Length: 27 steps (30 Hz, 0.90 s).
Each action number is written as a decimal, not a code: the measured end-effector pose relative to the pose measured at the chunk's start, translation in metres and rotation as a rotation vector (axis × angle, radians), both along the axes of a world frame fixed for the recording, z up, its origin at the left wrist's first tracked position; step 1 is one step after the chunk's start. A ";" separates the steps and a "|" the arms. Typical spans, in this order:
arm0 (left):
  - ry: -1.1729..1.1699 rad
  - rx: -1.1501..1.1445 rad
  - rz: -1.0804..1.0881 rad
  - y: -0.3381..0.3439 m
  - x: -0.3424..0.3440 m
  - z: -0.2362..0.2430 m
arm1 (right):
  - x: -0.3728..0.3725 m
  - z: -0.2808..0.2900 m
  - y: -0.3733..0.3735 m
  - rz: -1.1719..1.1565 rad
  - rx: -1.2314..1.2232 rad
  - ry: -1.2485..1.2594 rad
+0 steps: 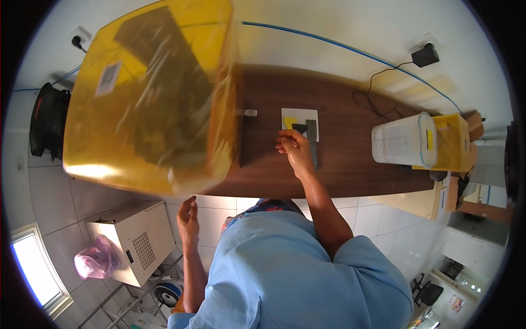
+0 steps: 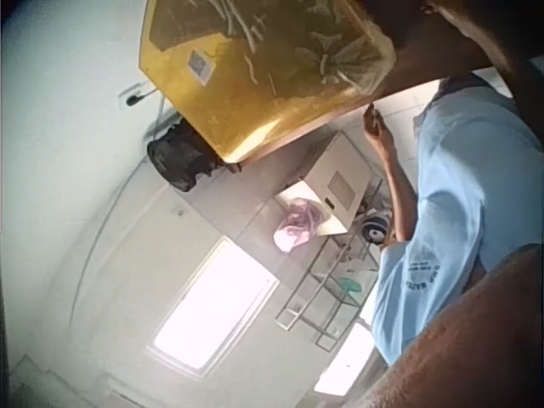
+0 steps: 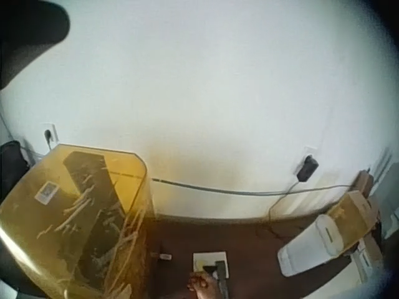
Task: Removing a 3D printed dental model from the printer build plate, curing it, and trimming the support structures with cutters.
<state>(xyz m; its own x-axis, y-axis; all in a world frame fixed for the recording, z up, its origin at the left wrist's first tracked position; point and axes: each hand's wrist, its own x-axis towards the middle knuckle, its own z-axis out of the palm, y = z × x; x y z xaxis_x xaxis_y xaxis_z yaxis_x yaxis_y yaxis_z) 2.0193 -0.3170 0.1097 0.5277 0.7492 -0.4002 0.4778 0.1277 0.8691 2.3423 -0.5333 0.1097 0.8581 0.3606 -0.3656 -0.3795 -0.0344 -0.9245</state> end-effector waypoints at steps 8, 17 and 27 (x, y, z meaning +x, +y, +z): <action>0.385 0.486 -0.478 -0.062 0.066 0.022 | 0.071 -0.001 0.001 0.153 -0.028 -0.012; 0.572 0.368 -0.477 -0.071 0.090 0.034 | 0.136 -0.002 0.033 0.266 -0.039 -0.003; 0.749 0.331 -0.681 -0.077 0.045 0.011 | 0.184 -0.020 0.106 0.378 0.042 0.037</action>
<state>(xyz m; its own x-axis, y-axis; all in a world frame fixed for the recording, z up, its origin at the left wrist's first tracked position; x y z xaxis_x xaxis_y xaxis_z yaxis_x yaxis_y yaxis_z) 2.0640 -0.3938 0.1204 0.5800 0.5201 -0.6270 0.7869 -0.5568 0.2661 2.5266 -0.4277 0.0894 0.6482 0.6643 -0.3723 -0.3805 -0.1410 -0.9140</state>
